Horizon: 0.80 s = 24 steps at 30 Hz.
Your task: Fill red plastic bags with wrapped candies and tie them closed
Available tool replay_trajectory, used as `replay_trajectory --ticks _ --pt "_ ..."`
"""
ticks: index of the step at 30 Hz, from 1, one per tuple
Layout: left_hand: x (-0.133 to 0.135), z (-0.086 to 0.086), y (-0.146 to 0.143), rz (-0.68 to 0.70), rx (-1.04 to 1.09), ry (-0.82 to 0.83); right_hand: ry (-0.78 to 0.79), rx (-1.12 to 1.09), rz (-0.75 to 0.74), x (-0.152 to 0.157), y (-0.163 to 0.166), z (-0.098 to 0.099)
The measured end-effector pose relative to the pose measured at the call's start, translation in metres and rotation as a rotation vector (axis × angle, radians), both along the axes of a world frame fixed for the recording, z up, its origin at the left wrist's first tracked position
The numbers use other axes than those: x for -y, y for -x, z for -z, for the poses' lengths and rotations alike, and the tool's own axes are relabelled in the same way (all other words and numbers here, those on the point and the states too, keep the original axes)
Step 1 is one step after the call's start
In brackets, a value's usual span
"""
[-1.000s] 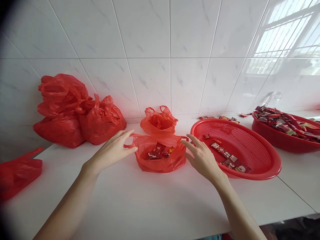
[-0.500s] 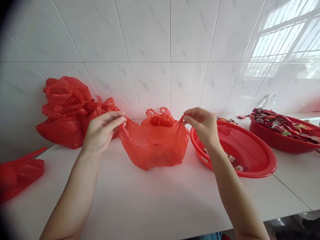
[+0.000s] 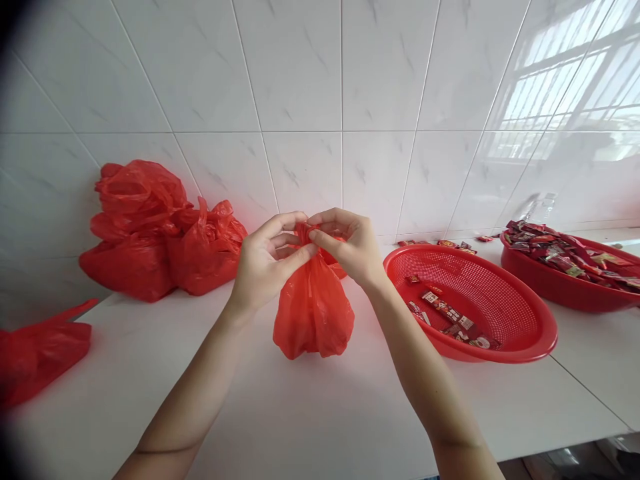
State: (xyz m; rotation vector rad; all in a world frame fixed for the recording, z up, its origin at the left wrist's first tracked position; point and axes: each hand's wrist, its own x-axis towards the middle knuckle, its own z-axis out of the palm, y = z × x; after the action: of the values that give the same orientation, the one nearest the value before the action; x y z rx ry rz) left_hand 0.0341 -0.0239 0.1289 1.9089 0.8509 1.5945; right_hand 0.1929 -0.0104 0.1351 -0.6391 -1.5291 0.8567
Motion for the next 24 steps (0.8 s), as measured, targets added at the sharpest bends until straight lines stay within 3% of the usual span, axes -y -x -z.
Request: replay_trajectory --ticks 3,9,11,14,18,22,24 --pt "-0.007 0.005 0.001 -0.019 0.095 -0.006 0.009 -0.034 -0.058 -0.006 -0.004 0.01" --pt "-0.018 0.011 0.007 -0.021 0.222 -0.044 0.035 0.302 -0.238 -0.016 -0.002 0.041" --pt "-0.021 0.012 0.011 -0.022 0.215 -0.035 0.089 0.192 -0.24 -0.021 0.003 0.052" --pt "-0.024 0.011 0.022 -0.051 0.177 -0.018 0.212 -0.145 -0.267 -0.031 0.008 0.064" --pt "-0.028 0.009 0.041 -0.053 0.11 -0.016 0.359 -0.436 -0.304 -0.043 0.008 0.068" --pt "-0.029 0.007 0.061 -0.069 0.062 -0.057 0.388 -0.405 -0.268 -0.043 0.002 0.063" --pt "-0.026 0.005 0.068 0.008 -0.032 -0.08 0.4 -0.281 -0.228 -0.037 -0.001 0.059"
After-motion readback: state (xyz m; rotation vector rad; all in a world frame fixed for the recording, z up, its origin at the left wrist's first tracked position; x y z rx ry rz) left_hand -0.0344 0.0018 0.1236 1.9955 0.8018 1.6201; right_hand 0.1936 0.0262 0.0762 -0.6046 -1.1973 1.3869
